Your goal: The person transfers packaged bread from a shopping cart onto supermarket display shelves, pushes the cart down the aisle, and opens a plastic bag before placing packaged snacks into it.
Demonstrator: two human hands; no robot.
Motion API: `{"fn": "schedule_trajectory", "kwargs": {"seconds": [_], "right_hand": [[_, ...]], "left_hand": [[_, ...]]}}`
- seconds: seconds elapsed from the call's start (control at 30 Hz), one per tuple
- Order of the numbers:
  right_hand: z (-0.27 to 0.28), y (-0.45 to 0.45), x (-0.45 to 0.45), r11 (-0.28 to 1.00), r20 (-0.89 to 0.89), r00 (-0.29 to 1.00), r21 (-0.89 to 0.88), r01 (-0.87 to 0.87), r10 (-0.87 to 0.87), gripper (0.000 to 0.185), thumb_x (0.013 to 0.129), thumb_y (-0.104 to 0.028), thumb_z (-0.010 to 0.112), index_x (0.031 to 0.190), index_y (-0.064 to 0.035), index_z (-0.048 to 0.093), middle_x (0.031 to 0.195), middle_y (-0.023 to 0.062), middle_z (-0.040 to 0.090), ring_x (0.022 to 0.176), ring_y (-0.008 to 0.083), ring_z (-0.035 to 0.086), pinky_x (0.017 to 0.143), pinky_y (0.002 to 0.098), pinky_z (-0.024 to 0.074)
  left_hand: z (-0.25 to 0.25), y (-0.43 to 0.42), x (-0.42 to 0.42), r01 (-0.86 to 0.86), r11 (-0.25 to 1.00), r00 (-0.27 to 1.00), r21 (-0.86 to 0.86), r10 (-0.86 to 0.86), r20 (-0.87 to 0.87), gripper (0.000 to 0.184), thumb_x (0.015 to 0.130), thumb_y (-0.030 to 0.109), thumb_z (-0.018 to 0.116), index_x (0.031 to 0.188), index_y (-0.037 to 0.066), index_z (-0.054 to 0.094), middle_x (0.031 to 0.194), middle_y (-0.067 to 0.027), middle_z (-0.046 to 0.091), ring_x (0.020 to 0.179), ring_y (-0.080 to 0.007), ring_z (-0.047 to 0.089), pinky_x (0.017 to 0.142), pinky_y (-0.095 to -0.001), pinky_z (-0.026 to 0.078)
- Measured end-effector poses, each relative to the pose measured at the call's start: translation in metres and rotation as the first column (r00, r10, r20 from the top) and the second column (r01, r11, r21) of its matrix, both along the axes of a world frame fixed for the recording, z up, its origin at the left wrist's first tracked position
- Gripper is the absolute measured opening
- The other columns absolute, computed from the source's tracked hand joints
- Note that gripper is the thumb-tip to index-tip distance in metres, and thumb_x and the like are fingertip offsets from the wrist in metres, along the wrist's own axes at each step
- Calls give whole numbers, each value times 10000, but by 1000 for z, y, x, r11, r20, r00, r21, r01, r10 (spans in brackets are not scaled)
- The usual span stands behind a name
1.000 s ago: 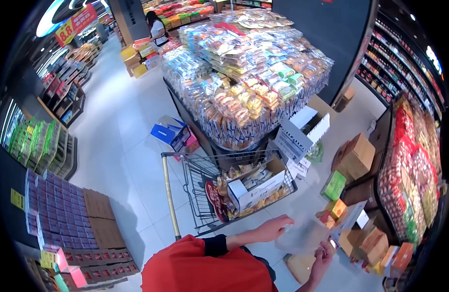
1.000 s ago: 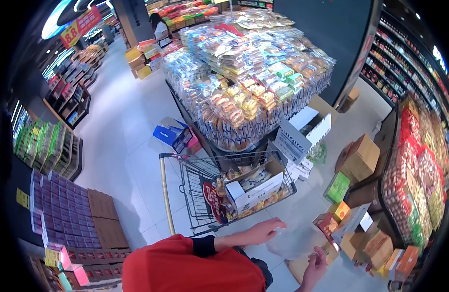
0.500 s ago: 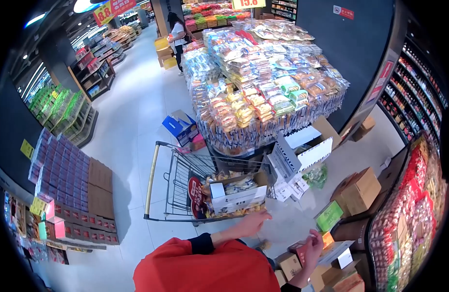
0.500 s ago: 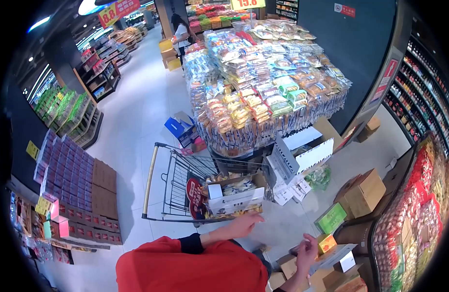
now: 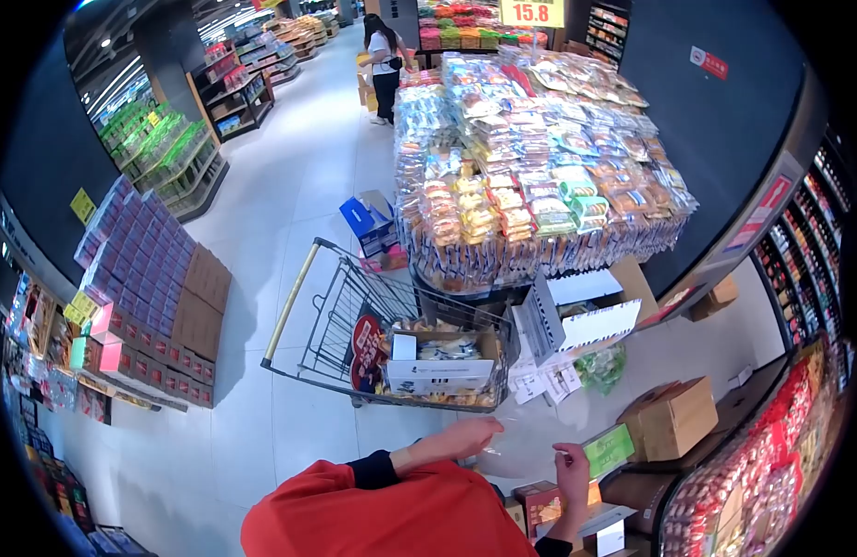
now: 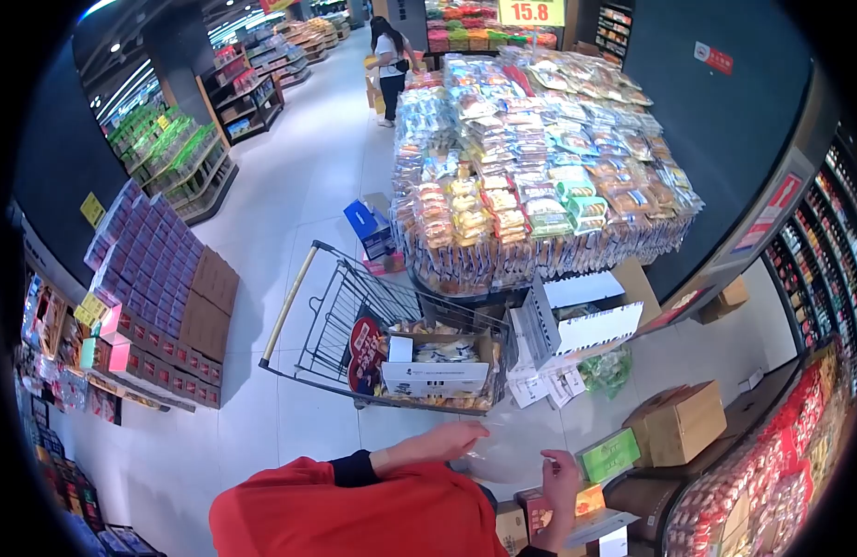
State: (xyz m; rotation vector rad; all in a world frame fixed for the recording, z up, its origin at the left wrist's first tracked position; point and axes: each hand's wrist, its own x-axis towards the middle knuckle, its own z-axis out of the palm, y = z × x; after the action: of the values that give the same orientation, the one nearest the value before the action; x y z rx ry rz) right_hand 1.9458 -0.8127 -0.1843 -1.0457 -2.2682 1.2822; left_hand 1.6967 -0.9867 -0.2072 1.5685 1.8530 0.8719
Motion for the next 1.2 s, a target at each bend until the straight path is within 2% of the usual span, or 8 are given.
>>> {"fn": "schedule_trajectory", "kwargs": {"seconds": [0.1, 0.27, 0.37, 0.5, 0.63, 0.83, 1.1, 1.2], "right_hand": [[2, -15, -15, 998, -29, 999, -58, 11, -12, 228, 900, -19, 629, 1119, -36, 691, 990, 63, 676, 768, 136, 612, 710, 279, 509], [5, -20, -27, 994, -31, 999, -109, -28, 25, 230, 896, -40, 672, 1126, -33, 689, 1018, 63, 683, 769, 133, 621, 710, 276, 514], [10, -13, -33, 996, 11, 997, -46, -78, 79, 222, 893, -38, 680, 1116, -30, 691, 1016, 69, 686, 766, 139, 637, 705, 279, 521], [29, -12, -53, 993, 62, 992, 4, -114, 114, 204, 900, -45, 678, 1102, -25, 696, 1011, 81, 690, 779, 150, 657, 715, 288, 532], [35, -15, -64, 986, 58, 986, 41, -160, 157, 189, 911, -56, 672, 1094, -23, 703, 1006, 84, 690, 791, 157, 661, 729, 288, 533], [31, -21, -76, 987, 64, 985, -28, -159, 160, 186, 926, -72, 665, 1099, -20, 707, 1022, 88, 693, 826, 159, 664, 751, 288, 533], [17, -38, -112, 962, 64, 964, -106, -250, 258, 186, 915, -96, 687, 1092, -45, 715, 1019, 93, 697, 815, 176, 669, 750, 296, 535], [7, -53, -136, 889, 12, 918, -256, -380, 396, 189, 942, -105, 676, 1116, -37, 706, 988, 33, 697, 834, 108, 636, 768, 269, 526]], "left_hand": [[4, -3, -11, -32, 999, 999, -17, 32, -14, 310, 893, 51, 545, 1197, 46, 608, 1169, -165, 629, 1095, -382, 617, 888, -461, 519], [14, -14, -25, -94, 995, 995, -23, 95, 22, 327, 902, 46, 568, 1227, 31, 600, 1221, -166, 625, 1115, -393, 611, 932, -453, 505], [19, -18, -32, -113, 992, 992, 55, 110, 57, 357, 881, -1, 565, 1235, 30, 598, 1233, -174, 622, 1127, -396, 609, 949, -450, 498], [26, -27, -50, -112, 977, 992, 182, 99, 78, 294, 852, -15, 559, 1121, 45, 662, 1166, -175, 640, 1091, -388, 627, 920, -449, 505], [4, -44, -64, -131, 989, 991, 64, 132, -13, 293, 851, -25, 544, 1102, 38, 681, 1145, -181, 657, 1100, -381, 627, 932, -441, 504], [22, -74, -73, -193, 979, 978, -66, 186, -97, 262, 886, 28, 554, 1125, 11, 661, 1140, -197, 661, 1059, -395, 635, 916, -457, 508], [20, -101, -85, -152, 985, 988, -86, 151, -11, 277, 938, 140, 585, 1177, 12, 640, 1124, -205, 659, 1051, -404, 631, 903, -466, 506], [-1, -101, -83, -145, 989, 988, -27, 146, 54, 301, 942, 178, 610, 1188, 8, 637, 1118, -203, 659, 1043, -407, 631, 896, -461, 505]]}}
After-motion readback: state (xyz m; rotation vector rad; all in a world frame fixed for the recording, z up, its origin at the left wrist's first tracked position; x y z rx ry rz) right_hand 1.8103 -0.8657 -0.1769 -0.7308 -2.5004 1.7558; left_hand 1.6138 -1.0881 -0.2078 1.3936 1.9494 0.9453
